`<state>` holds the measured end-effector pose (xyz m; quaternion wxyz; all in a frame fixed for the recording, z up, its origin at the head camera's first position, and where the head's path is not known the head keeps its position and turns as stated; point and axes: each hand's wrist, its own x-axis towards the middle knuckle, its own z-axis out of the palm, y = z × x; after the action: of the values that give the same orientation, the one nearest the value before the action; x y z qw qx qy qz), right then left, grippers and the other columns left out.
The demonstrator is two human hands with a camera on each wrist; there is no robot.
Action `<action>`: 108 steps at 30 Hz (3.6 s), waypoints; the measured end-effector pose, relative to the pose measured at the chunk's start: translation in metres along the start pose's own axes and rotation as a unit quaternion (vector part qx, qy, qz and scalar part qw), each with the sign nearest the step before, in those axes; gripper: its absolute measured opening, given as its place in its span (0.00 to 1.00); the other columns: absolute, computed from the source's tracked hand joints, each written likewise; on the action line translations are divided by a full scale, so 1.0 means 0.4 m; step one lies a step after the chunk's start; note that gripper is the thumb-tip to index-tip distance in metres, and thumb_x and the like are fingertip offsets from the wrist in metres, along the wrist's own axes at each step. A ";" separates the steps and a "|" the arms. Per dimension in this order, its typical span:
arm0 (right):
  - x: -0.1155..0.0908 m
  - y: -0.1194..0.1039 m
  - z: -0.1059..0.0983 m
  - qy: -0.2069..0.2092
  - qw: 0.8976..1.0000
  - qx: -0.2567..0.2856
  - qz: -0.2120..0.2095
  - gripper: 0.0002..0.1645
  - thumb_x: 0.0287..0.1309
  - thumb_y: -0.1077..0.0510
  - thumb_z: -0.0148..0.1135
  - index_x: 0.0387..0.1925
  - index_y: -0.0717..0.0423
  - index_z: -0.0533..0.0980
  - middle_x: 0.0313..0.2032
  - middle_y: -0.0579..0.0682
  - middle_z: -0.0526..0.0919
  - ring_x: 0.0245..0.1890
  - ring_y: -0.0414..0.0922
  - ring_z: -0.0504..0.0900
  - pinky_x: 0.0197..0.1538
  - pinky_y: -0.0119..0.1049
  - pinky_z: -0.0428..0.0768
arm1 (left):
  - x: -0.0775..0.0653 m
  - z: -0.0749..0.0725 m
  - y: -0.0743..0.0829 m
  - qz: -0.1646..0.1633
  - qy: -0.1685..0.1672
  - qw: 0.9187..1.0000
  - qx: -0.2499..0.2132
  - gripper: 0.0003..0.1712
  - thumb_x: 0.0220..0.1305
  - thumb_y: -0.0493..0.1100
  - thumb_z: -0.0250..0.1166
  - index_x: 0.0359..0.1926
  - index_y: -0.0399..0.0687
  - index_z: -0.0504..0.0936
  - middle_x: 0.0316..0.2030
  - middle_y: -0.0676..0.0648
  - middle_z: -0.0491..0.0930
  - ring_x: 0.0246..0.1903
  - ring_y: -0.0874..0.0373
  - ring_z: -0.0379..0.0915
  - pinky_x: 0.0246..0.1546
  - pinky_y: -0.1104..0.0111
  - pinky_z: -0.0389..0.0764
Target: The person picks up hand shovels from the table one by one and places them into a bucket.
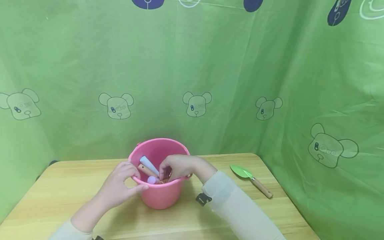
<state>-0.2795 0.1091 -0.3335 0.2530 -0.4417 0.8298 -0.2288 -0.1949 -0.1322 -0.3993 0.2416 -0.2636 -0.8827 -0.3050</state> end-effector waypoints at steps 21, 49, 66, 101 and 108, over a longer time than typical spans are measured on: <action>-0.025 0.018 -0.011 0.064 0.996 0.034 -0.053 0.10 0.55 0.75 0.65 0.34 0.59 0.82 0.37 0.48 0.84 0.41 0.43 0.85 0.43 0.32 0.84 | -0.002 -0.001 0.002 0.003 0.010 1.000 0.006 0.22 0.50 0.64 0.76 0.24 0.60 0.75 0.33 0.64 0.76 0.48 0.62 0.68 0.50 0.57 0.76; -0.045 0.014 -0.006 0.119 0.989 0.041 -0.076 0.08 0.57 0.71 0.67 0.34 0.55 0.82 0.37 0.45 0.83 0.41 0.39 0.83 0.49 0.35 0.83 | 0.001 -0.006 0.004 -0.003 -0.007 1.000 0.007 0.19 0.50 0.63 0.76 0.26 0.64 0.75 0.33 0.67 0.75 0.48 0.63 0.67 0.50 0.60 0.76; -0.092 -0.010 -0.020 0.139 0.984 0.038 -0.103 0.07 0.59 0.70 0.67 0.36 0.57 0.81 0.39 0.46 0.83 0.42 0.44 0.84 0.40 0.40 0.85 | 0.000 -0.003 0.001 0.006 0.003 1.000 0.007 0.21 0.50 0.63 0.76 0.24 0.59 0.75 0.33 0.65 0.75 0.47 0.63 0.68 0.50 0.60 0.76; -0.194 0.028 -0.045 0.192 0.979 0.011 -0.072 0.11 0.57 0.70 0.69 0.34 0.50 0.82 0.39 0.43 0.83 0.43 0.43 0.84 0.50 0.36 0.82 | 0.003 -0.006 0.003 0.001 -0.002 1.000 0.003 0.22 0.50 0.63 0.77 0.24 0.57 0.76 0.31 0.65 0.74 0.47 0.63 0.67 0.49 0.60 0.76; -0.207 0.040 -0.047 0.205 0.976 -0.001 -0.069 0.11 0.57 0.69 0.70 0.35 0.51 0.82 0.40 0.43 0.84 0.45 0.43 0.84 0.53 0.43 0.82 | 0.002 -0.003 0.002 0.007 0.006 1.000 0.003 0.22 0.49 0.62 0.77 0.23 0.57 0.75 0.30 0.66 0.73 0.46 0.63 0.67 0.49 0.60 0.75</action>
<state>-0.2613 0.1905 -0.3107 0.0611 -0.4417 0.8317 -0.3308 -0.1947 -0.1323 -0.3977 0.2494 -0.2679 -0.8801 -0.3024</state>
